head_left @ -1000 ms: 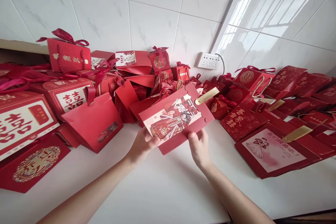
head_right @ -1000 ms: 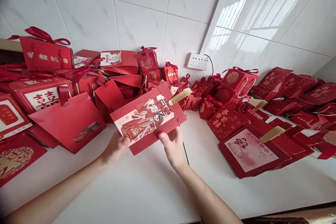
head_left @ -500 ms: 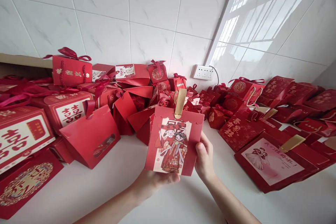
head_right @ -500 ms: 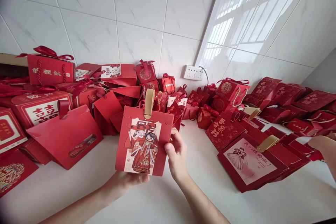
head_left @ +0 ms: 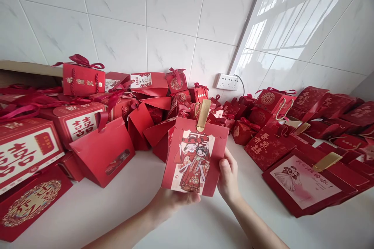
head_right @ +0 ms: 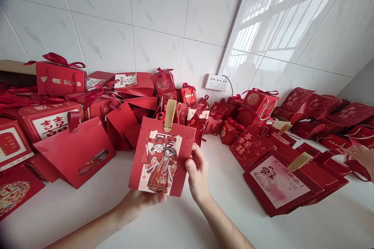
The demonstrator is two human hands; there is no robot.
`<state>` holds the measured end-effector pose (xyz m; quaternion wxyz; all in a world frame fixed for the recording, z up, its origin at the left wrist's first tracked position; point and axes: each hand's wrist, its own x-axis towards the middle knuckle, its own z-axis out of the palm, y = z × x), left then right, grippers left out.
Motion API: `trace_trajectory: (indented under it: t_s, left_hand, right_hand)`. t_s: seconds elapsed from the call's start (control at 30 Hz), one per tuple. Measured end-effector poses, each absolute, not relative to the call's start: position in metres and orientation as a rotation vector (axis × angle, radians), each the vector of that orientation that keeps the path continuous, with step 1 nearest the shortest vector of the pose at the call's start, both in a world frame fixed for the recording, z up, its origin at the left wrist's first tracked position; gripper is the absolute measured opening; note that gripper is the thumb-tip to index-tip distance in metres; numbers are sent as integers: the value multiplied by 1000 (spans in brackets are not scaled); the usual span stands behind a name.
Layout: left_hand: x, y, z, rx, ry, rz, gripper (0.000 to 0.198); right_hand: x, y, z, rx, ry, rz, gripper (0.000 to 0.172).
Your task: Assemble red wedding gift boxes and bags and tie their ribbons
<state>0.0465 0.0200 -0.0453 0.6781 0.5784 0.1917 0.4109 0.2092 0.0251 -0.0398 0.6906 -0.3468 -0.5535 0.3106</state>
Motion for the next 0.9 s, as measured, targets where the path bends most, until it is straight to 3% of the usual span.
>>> trace_trajectory:
  t_s: [0.43,0.57,0.77,0.9]
  left_hand:
    - [37,30,-55,1455,816,1215,49]
    - [36,32,-52,1206,771,1268,38]
    - [39,34,-48,1402,660,1284,47]
    - [39,37,-41,1354,612,1355,61]
  right_hand:
    - [203,29,-41,-634,-983,1092,28]
    - [205,29,-39,-668,-982,1153,35]
    - [204,30,-43,-696,-1060,1049,32]
    - [203,18,-33,-707,-1106,634,26]
